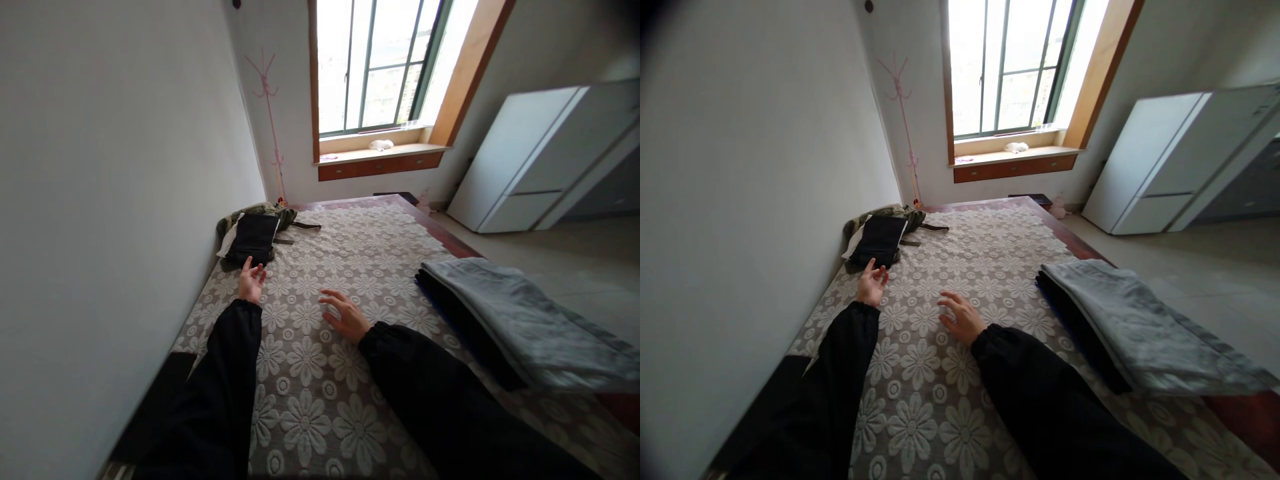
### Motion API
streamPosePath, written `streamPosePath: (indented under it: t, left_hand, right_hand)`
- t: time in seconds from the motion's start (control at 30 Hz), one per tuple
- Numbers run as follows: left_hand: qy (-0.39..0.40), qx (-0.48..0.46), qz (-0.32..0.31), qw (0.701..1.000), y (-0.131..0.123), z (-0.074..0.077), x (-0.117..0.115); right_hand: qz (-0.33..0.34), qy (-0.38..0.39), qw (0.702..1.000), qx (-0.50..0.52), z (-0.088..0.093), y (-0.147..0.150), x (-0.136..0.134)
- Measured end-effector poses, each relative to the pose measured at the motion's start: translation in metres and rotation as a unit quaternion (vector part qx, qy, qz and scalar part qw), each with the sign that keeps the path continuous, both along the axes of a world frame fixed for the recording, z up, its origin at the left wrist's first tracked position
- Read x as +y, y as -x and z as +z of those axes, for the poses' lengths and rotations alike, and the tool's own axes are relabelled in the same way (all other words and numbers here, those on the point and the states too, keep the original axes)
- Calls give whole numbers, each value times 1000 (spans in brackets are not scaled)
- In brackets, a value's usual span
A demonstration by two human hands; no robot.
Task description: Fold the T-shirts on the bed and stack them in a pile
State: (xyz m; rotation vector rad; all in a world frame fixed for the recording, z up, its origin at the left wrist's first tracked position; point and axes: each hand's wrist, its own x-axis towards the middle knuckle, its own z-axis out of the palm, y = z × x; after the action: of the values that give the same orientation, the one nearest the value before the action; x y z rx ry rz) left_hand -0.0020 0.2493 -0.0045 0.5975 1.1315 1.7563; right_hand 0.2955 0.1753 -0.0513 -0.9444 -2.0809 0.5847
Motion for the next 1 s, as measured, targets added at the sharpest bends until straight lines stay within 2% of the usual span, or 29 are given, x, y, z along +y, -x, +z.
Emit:
streamPosePath:
  t: [0.1,0.17,0.2,0.27,0.33,0.37,0.4,0.47,0.57,0.6,0.63,0.7,0.77,0.83,0.9,1.0]
  left_hand:
    - [-23,53,12,998,-13,13,-10]
    - [-52,147,-15,988,-35,26,-32]
    - [-77,238,-50,967,-49,33,-47]
    - [-152,426,-178,874,-82,46,-85]
    - [-216,511,-292,779,-108,53,-120]
    - [-239,530,-323,747,-116,55,-133]
    - [-255,538,-334,731,-119,56,-141]
    - [-261,543,-303,739,-110,52,-143]
    - [-198,552,-181,789,-73,38,-122]
    - [-171,560,-146,797,-59,33,-114]
    - [-147,574,-125,796,-46,28,-107]
    - [-111,616,-108,773,-26,19,-97]
    - [-85,655,-101,744,-17,9,-91]
    - [-56,676,-96,729,-16,-2,-88]
    - [-23,679,-97,727,-19,-11,-86]
    - [7,677,-98,729,-23,-19,-85]
  right_hand:
    - [-15,34,995,90,2,0,4]
    - [-28,75,985,151,2,-1,6]
    - [-30,97,978,183,3,-2,7]
    - [-17,131,962,239,4,-3,7]
    - [-1,145,952,268,7,-5,7]
    - [-3,144,952,269,8,-6,6]
    - [-13,140,954,264,10,-6,5]
    - [-46,133,959,245,13,-7,5]
    - [-91,151,952,248,16,-7,7]
    - [-111,167,944,261,17,-8,8]
    - [-136,186,933,277,16,-9,10]
    - [-199,220,903,312,14,-11,13]
    - [-259,242,873,336,12,-15,17]
    - [-303,251,853,342,11,-19,19]
    - [-324,222,863,319,13,-23,20]
    - [-315,67,914,247,21,-26,16]
